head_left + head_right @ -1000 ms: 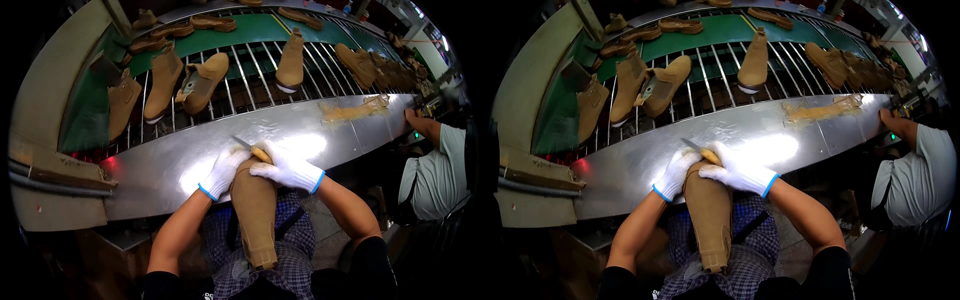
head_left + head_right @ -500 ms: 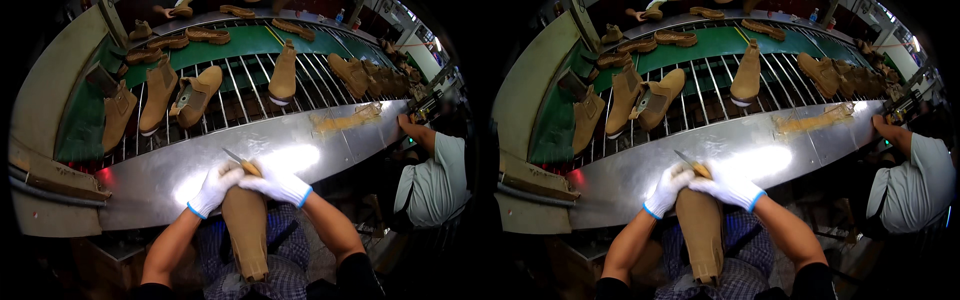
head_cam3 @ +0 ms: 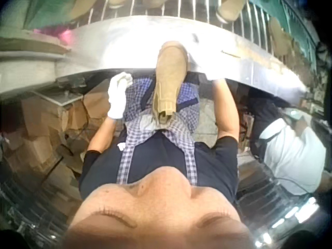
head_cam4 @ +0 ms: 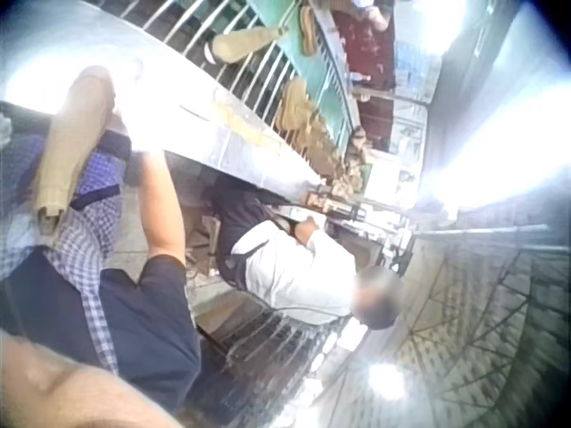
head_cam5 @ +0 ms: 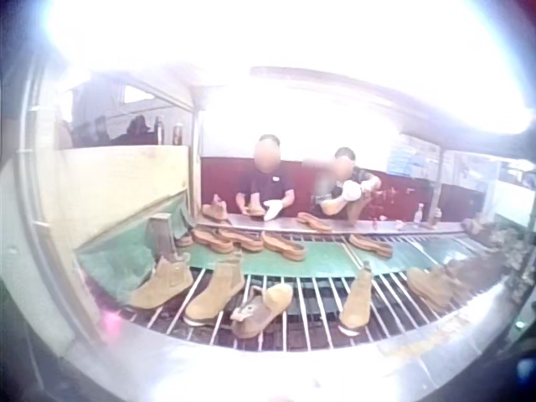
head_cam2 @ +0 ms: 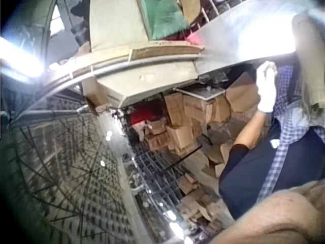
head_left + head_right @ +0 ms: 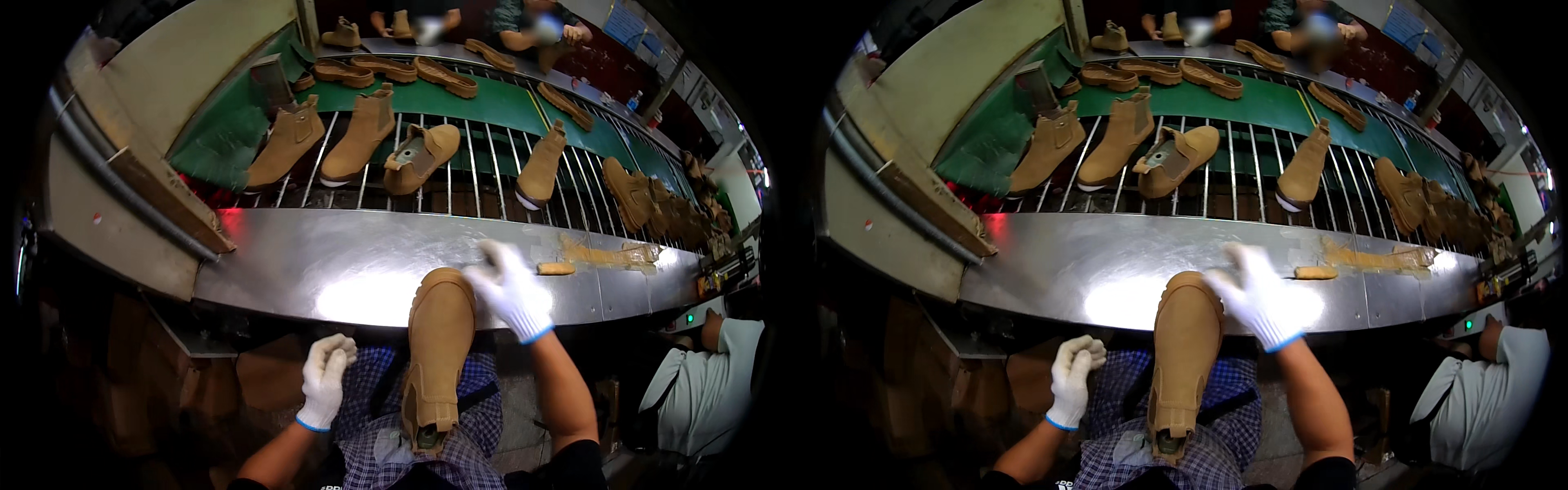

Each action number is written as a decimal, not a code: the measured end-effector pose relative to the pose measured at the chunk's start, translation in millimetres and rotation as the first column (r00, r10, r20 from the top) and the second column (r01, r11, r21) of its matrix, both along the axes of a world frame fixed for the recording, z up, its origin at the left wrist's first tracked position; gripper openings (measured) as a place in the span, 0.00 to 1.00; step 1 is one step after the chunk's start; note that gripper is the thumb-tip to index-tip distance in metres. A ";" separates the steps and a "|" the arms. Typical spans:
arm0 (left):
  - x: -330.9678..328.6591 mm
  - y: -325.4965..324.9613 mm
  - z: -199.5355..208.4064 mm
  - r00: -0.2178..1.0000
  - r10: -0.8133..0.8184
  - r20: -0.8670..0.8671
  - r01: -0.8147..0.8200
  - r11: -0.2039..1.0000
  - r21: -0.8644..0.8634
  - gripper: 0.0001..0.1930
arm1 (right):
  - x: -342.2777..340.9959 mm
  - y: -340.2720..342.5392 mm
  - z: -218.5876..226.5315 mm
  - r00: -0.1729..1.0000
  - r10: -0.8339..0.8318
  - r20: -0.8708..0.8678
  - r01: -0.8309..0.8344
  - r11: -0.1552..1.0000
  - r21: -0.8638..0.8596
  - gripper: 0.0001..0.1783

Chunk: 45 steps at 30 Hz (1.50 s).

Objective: The person processes boots on a conveyor line by picking up shoes and outsoles, scraping excess material or glue from the seams using a knife, and wiping the surfaces.

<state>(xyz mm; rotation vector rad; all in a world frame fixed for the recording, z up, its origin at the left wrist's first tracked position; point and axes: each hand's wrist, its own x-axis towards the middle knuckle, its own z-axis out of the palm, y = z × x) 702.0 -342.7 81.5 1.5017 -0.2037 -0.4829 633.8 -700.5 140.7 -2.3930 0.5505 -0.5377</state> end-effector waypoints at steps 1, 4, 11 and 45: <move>-9.3 9.4 -11.8 0.997 0.021 -0.068 -0.021 1.000 -0.012 0.18 | 20.3 15.1 1.5 0.971 0.152 -0.184 -0.102 0.962 0.253 0.33; -25.0 28.9 -37.5 0.975 -0.185 -0.119 0.198 0.974 0.105 0.20 | 34.0 56.7 11.7 0.980 0.156 -0.126 -0.089 0.902 0.422 0.32; -32.7 26.6 -4.2 0.645 -0.653 -0.397 0.294 0.691 -0.660 0.54 | -13.1 104.0 114.2 0.675 -0.165 0.719 -0.399 0.738 0.544 0.21; 66.0 -46.3 192.1 0.347 -0.700 0.625 0.085 0.687 0.722 0.64 | 74.6 -1.3 -75.2 0.431 -0.703 0.566 -0.731 0.096 0.676 0.55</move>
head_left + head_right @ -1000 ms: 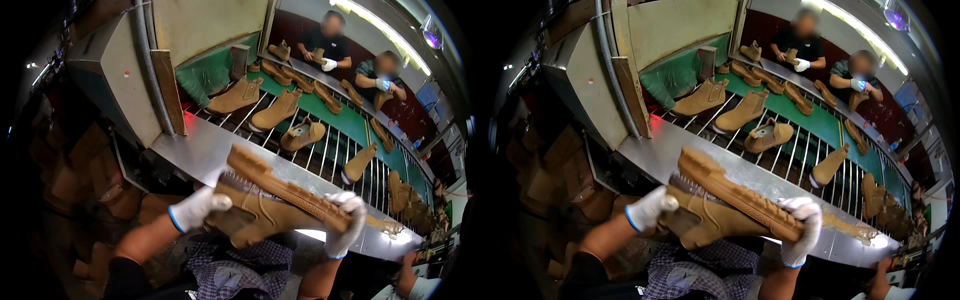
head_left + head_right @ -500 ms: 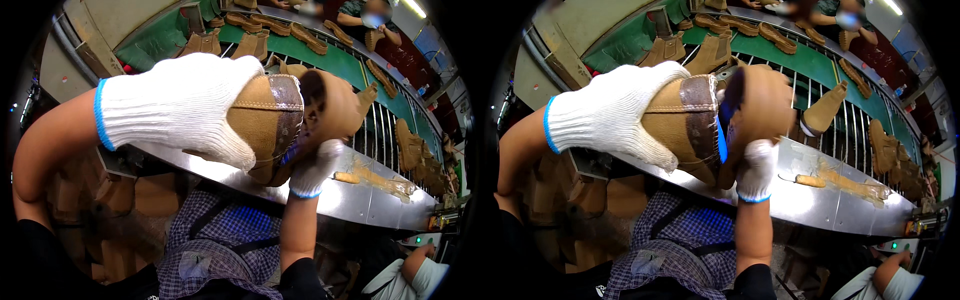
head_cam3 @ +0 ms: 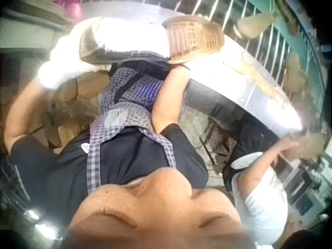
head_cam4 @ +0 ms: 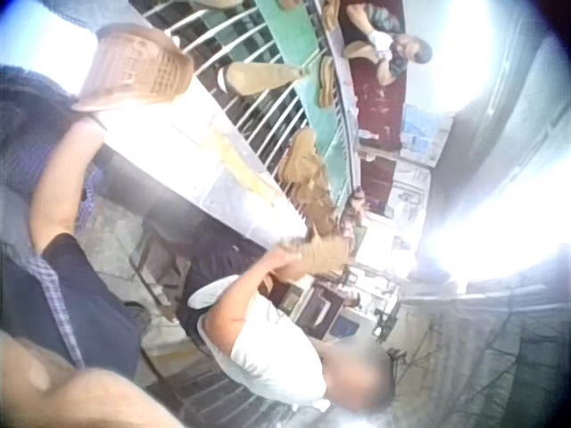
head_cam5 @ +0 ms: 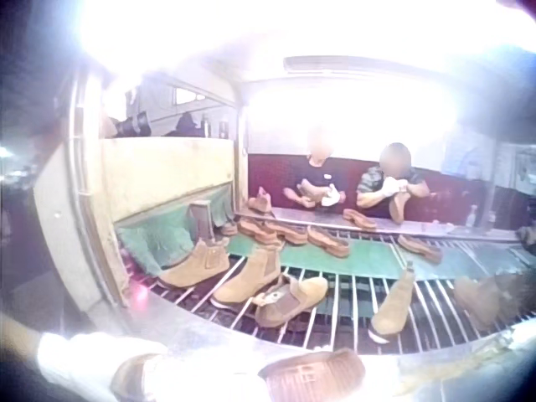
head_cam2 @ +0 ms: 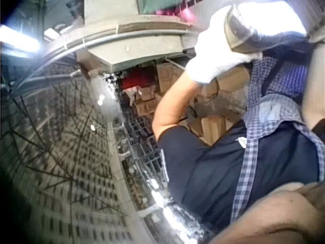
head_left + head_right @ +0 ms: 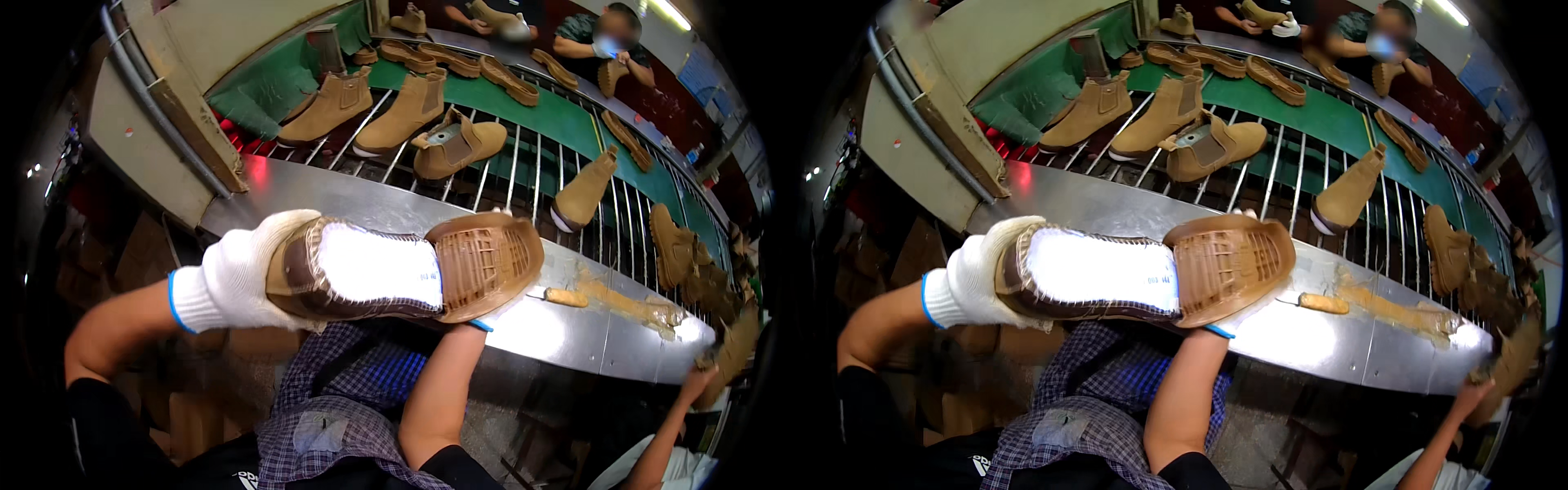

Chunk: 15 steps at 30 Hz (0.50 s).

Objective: The person processes boots on a conveyor line by picking up shoes and outsoles, scraping excess material or glue from the seams using a knife, and wiping the surfaces.

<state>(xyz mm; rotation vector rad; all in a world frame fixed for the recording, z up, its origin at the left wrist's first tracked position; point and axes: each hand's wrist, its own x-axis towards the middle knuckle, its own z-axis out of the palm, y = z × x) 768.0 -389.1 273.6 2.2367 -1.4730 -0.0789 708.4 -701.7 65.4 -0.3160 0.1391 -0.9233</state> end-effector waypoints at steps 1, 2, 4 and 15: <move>0.6 4.4 -5.5 1.000 -0.023 0.003 0.023 0.999 -0.037 0.64 | 0.4 4.0 -0.4 0.995 -0.074 -0.063 0.072 0.997 -0.038 0.56; -4.5 1.7 -4.2 0.999 0.049 0.014 -0.049 0.999 -0.010 0.65 | -9.8 10.5 5.6 0.997 0.061 0.047 -0.062 0.998 0.011 0.55; -5.7 -20.3 5.6 0.999 0.048 0.022 -0.049 0.998 0.037 0.62 | -22.3 5.0 41.3 0.961 0.188 0.204 -0.181 0.982 -0.051 0.55; -14.9 -119.7 100.5 0.987 -0.110 -0.117 0.154 0.860 0.487 0.53 | -72.4 2.3 149.3 0.993 0.113 -0.043 -0.102 0.589 -0.802 0.79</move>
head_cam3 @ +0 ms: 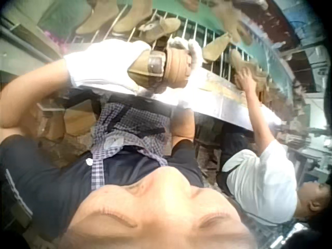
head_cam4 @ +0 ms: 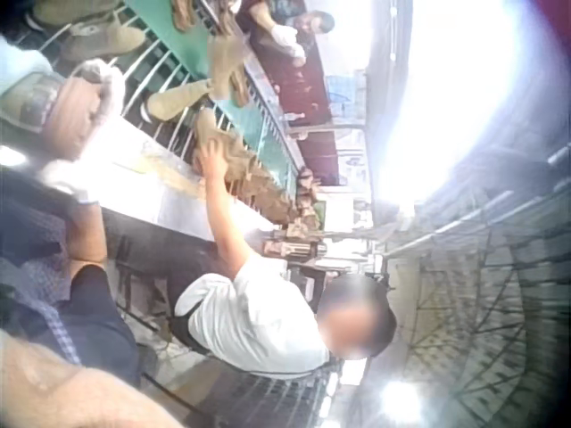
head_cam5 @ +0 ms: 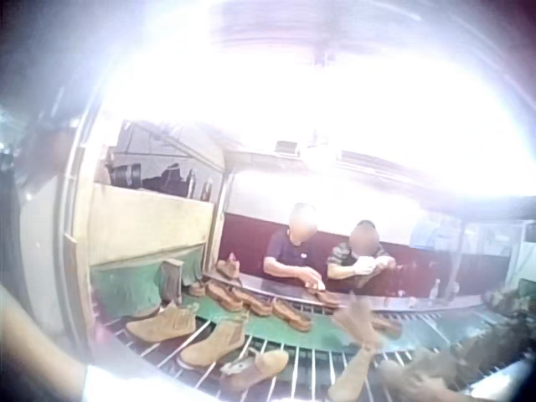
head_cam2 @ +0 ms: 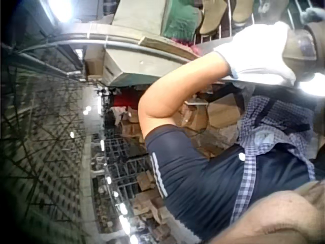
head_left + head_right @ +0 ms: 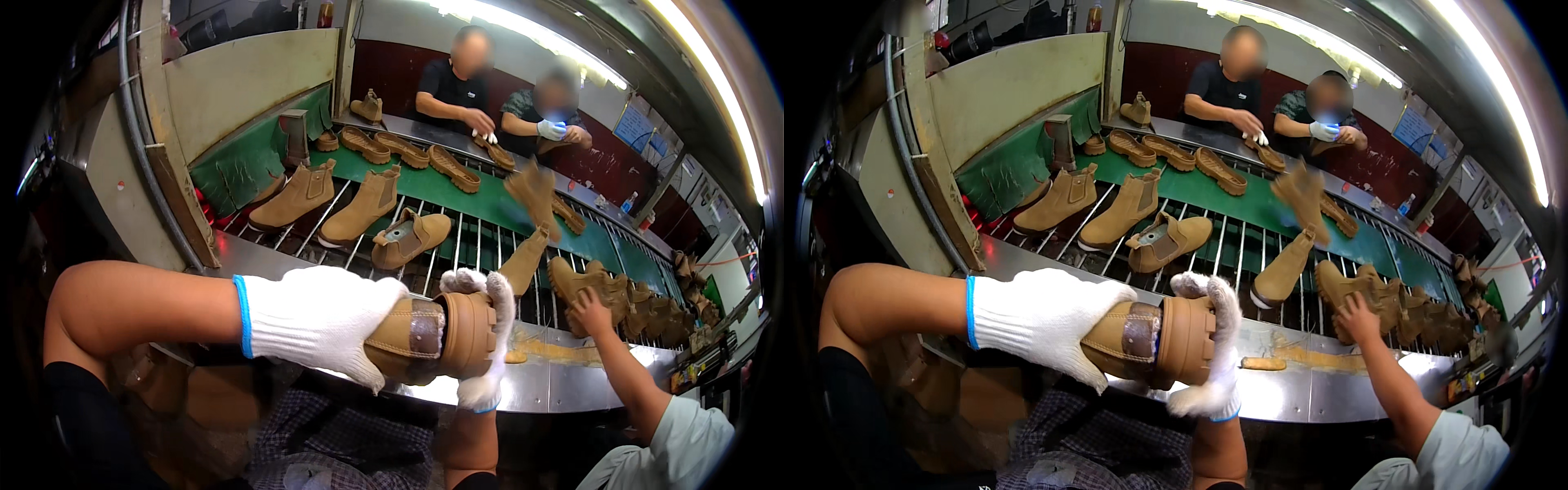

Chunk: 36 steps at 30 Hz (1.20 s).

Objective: The person processes boots on a conveyor line by picking up shoes and outsoles, scraping excess material or glue from the seams using a knife, and wiping the surfaces.

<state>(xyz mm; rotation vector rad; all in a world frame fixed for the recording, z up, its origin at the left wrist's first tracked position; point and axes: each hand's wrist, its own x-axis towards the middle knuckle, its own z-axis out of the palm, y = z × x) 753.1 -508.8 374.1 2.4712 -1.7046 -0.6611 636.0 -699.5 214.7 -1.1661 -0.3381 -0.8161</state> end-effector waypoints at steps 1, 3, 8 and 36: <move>-1.6 -8.2 1.8 0.999 -0.028 0.030 0.027 0.999 0.030 0.52 | 2.0 -10.5 4.5 0.997 -0.013 0.077 0.022 0.992 -0.121 0.70; -3.9 -12.4 4.1 0.999 -0.015 0.051 0.011 0.997 0.072 0.51 | 17.4 -10.9 -5.5 0.972 0.109 0.206 -0.124 0.991 0.059 0.53; -10.8 -9.9 1.9 0.999 -0.018 0.041 0.016 0.998 0.056 0.46 | 31.8 -0.4 -20.0 0.770 0.210 0.603 -0.564 0.665 0.489 0.38; -18.0 -105.2 13.6 0.923 -0.372 0.099 0.373 0.928 0.009 0.28 | -62.4 -55.6 59.3 0.885 -0.465 0.017 0.366 0.672 -0.644 0.11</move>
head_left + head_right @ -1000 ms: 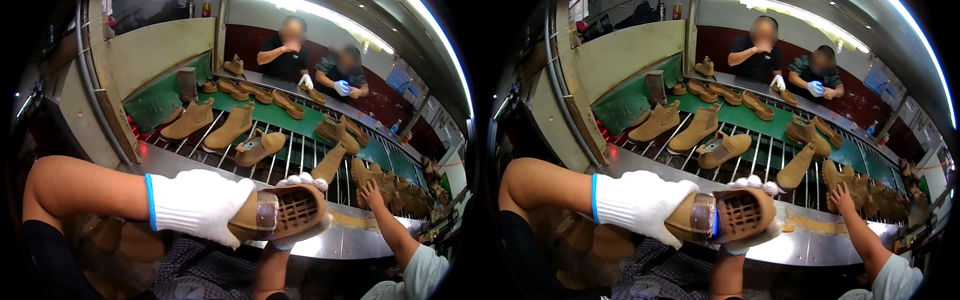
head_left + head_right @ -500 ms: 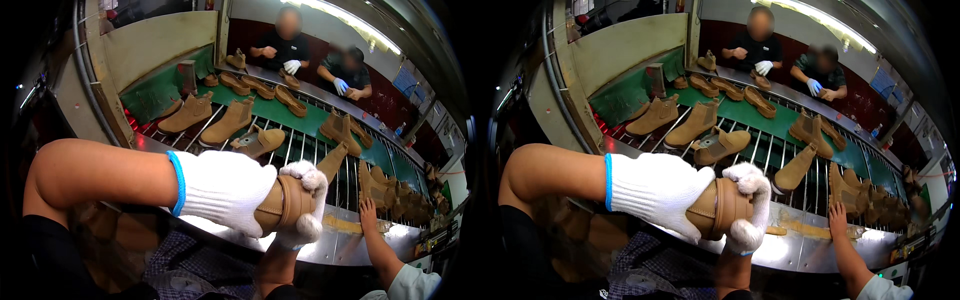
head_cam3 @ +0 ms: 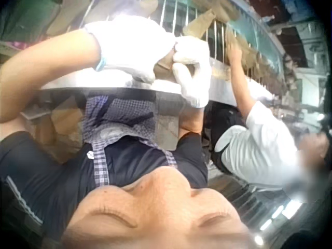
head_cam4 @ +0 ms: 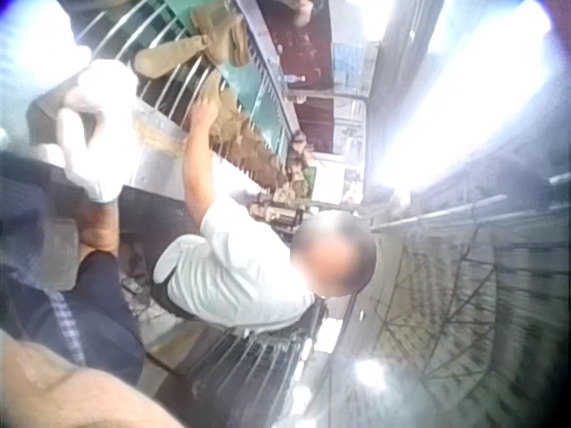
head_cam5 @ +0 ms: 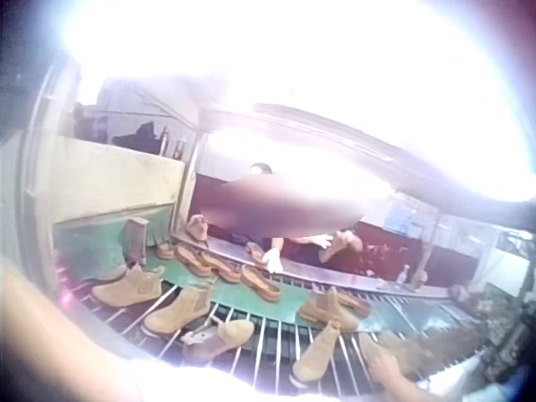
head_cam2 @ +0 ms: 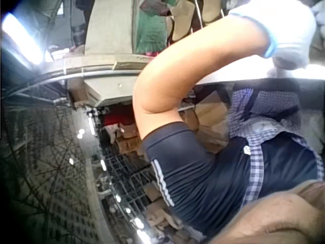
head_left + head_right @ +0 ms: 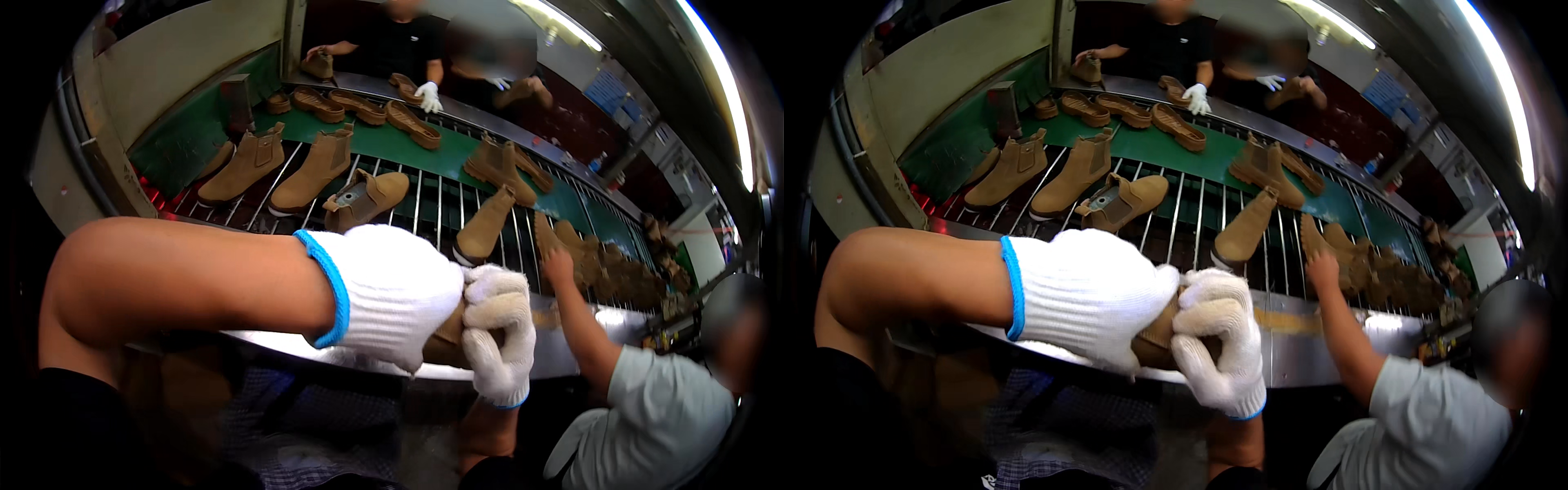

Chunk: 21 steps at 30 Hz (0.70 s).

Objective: The person processes boots on a conveyor line by picking up shoes and outsoles, scraping excess material or glue from the seams using a knife, and wiping the surfaces.

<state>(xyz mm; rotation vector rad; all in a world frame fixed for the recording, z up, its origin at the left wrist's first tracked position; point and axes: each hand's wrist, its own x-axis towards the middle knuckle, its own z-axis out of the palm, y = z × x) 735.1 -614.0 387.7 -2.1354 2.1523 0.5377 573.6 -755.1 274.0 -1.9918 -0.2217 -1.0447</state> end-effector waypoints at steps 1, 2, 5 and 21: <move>-2.3 -0.2 -1.8 1.000 0.007 0.005 -0.007 1.000 0.031 0.33 | -8.5 4.7 -0.3 0.999 -0.044 -0.028 0.042 0.998 -0.054 0.11; -5.6 8.8 3.3 0.998 0.039 0.040 -0.042 0.996 0.076 0.37 | -7.3 14.2 -5.8 0.999 -0.049 -0.011 0.049 0.999 -0.025 0.12; -4.2 42.0 -14.0 0.987 0.003 -0.158 -0.040 0.972 -0.231 0.41 | -25.1 37.6 -18.2 0.988 -0.157 0.007 0.156 0.985 0.078 0.15; -10.4 117.5 -104.8 0.826 -0.421 -0.376 0.062 0.730 -0.681 0.35 | -92.8 140.0 -53.8 0.942 -0.335 0.032 0.336 0.939 -0.067 0.10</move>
